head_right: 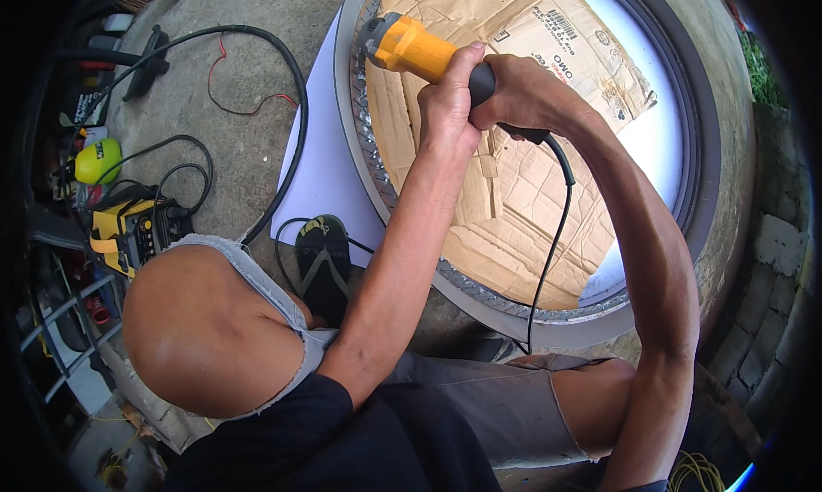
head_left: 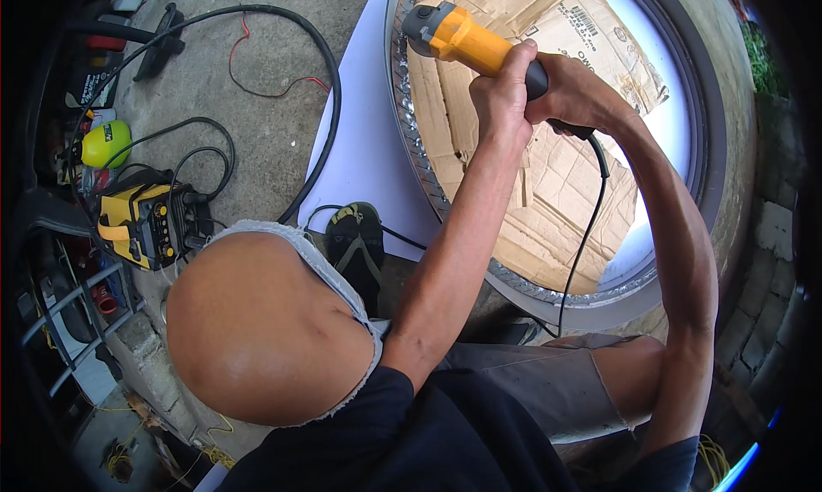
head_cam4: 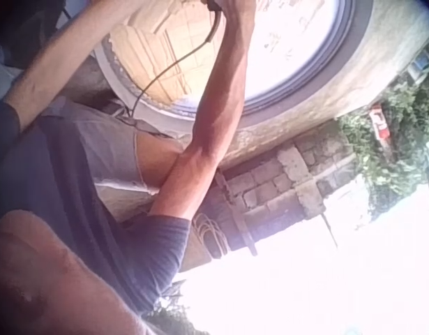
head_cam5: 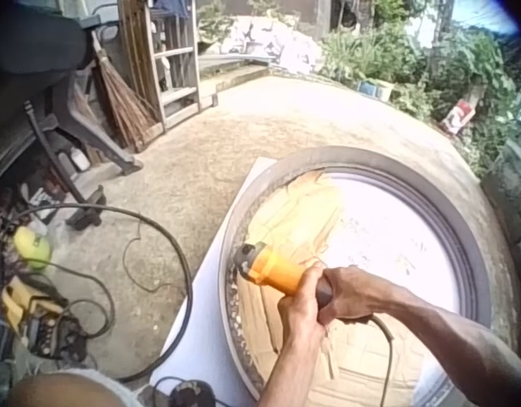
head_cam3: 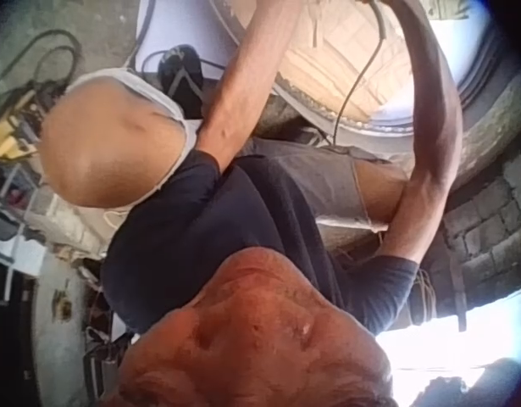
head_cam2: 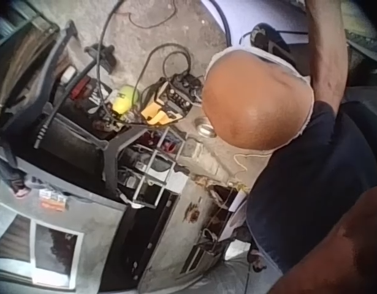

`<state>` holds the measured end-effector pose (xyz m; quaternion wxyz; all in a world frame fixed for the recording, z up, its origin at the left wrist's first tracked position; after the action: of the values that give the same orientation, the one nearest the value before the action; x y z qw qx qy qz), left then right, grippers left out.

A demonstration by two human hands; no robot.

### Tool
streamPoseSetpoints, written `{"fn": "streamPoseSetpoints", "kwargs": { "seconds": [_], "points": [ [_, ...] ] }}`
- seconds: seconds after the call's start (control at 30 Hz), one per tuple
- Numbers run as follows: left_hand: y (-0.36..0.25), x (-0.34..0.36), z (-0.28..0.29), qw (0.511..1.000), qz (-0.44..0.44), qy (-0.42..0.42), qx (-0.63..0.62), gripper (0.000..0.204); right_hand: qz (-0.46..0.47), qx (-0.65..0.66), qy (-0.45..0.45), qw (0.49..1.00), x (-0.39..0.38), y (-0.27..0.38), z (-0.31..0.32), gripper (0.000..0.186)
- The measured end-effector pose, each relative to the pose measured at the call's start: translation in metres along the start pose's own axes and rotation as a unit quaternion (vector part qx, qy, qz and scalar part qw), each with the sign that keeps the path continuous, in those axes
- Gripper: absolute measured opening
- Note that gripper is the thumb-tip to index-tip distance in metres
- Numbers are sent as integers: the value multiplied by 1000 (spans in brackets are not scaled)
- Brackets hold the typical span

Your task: Grinding the outer edge of a large circular metal ring using an angle grinder.

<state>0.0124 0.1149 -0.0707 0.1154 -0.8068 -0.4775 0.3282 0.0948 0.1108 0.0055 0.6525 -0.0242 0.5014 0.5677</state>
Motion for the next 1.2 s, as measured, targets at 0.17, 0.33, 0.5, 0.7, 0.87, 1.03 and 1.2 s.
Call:
{"fn": "streamPoseSetpoints", "kwargs": {
  "seconds": [0.17, 0.33, 0.5, 0.7, 0.87, 1.03, 1.2],
  "points": [
    [-2, 2, -11, 1000, -15, 21, -5, 52, 6, -14, -30, 999, -9, 0, 10, 49],
    [-7, 3, -16, 999, -16, 37, 4, 53, 37, -18, -64, 997, -6, -1, 15, 51],
    [-15, 1, -1, 1000, -24, 11, -1, 55, 8, -38, -16, 999, 3, 13, 4, 55],
    [-17, 3, -8, 1000, -18, 18, -9, 54, 27, -82, -43, 995, 12, 8, 12, 55],
    [-24, 5, 2, 1000, -14, 8, 3, 52, 21, -25, -41, 999, 9, 18, 2, 52],
    [-20, 3, 3, 1000, -12, -4, 12, 52, 2, 2, -9, 1000, 4, 15, -3, 50],
    [-18, 2, 0, 1000, -15, 2, 3, 51, -2, 19, 23, 1000, 4, 12, -1, 49]
  ]
}}
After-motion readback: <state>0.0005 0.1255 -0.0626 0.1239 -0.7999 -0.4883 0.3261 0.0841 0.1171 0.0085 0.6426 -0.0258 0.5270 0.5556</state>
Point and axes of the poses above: each hand's wrist, its own x-axis towards the middle knuckle, its own z-axis out of the back of the hand, y = z × x, the point moved 8 cm from there along x, towards the middle knuckle, and after that the axes turned 12 degrees about y, right-handed, at the moved point
